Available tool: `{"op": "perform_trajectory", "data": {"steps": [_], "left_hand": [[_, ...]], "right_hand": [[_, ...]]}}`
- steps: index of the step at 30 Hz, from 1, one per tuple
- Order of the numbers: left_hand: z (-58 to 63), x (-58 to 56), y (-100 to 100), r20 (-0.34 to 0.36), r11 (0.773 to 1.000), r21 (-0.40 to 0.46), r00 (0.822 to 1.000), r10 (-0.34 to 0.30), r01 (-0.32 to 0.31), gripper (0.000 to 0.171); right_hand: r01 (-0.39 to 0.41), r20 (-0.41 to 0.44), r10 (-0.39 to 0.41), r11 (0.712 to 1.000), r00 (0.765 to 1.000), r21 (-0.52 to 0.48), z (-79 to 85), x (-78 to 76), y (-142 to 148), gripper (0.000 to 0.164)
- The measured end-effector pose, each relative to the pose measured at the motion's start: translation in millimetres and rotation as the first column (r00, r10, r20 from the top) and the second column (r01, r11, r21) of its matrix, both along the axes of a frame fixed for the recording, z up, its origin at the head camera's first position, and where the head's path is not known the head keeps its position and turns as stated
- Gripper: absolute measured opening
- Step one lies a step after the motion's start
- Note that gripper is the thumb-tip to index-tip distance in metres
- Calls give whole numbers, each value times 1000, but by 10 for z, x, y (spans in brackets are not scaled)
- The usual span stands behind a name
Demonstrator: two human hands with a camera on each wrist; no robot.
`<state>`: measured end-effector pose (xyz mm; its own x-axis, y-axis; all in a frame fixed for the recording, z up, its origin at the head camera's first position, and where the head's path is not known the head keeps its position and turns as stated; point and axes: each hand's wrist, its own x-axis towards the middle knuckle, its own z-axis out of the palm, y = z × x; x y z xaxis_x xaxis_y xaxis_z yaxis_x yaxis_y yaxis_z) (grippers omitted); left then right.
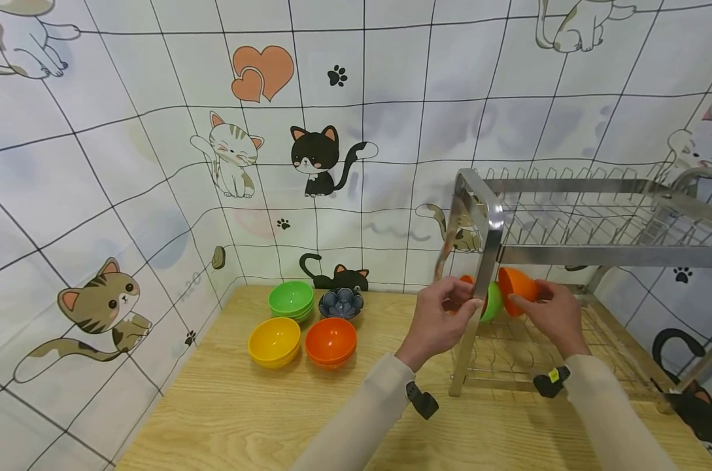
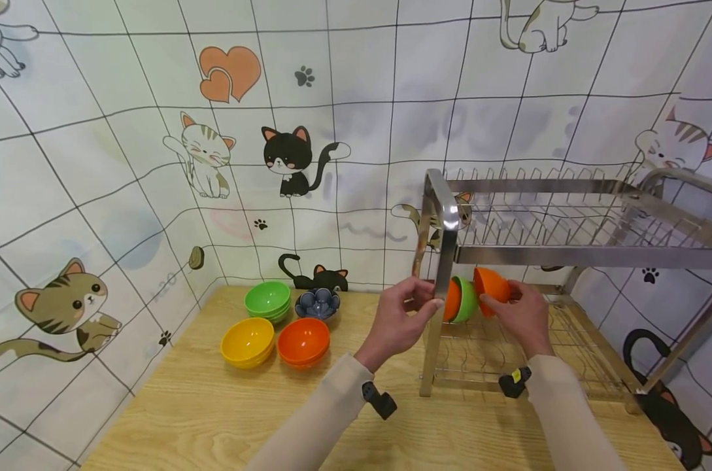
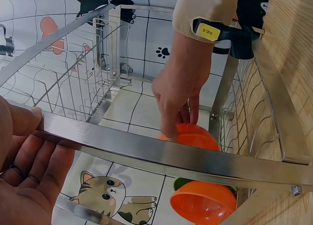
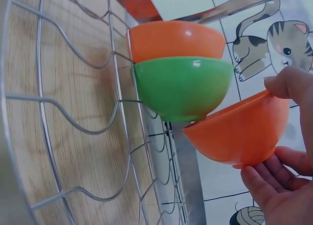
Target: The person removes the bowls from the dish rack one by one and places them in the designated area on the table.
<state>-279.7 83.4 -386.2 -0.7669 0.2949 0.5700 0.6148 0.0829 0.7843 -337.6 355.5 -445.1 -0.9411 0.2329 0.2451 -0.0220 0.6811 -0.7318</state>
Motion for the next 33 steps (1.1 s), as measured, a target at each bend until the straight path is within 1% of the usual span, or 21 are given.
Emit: {"op": "perform_trajectory", "data": {"steps": [3, 10, 18, 22, 24, 26, 28, 30, 32, 33], "left_hand": [[1, 1, 3, 1, 1000, 1, 1000, -1, 1, 16], [-1, 4, 15, -7, 1000, -2, 1000, 0, 0, 16], [-10, 8, 8, -15, 1000, 3, 1000, -2, 2, 17], [-19, 3, 6, -23, 1000, 0, 1000, 6, -6, 17], [-23, 1, 6, -28, 1000, -4, 1000, 9, -9, 16], [-27, -3, 5, -33, 1000, -7, 999, 10, -10, 17], [-27, -8, 1, -39, 1000, -15, 999, 14, -14, 17], [-26, -11, -4, -36, 1000, -21, 999, 14, -15, 18], [-23, -15, -13, -33, 999, -30, 999, 17, -18, 18], [-21, -16, -20, -30, 999, -35, 999, 19, -20, 18]], "right_hand": [[16, -5, -16, 1000, 1000, -18, 17, 38, -8, 90], [68, 29, -66, 994, 997, -90, 97, 141, 4, 92], [152, 73, -140, 971, 987, -183, 151, 245, -22, 93], [144, 85, -126, 955, 988, -258, 179, 321, -65, 90], [118, 83, -97, 946, 992, -301, 197, 366, -76, 88], [76, 74, -53, 934, 996, -348, 211, 408, -79, 85], [38, 59, -15, 911, 998, -411, 221, 442, -86, 81], [1, 44, 24, 871, 999, -492, 229, 469, -92, 75], [-41, 23, 67, 812, 997, -582, 230, 498, -97, 62], [-67, 4, 89, 777, 996, -626, 230, 516, -101, 56]]}}
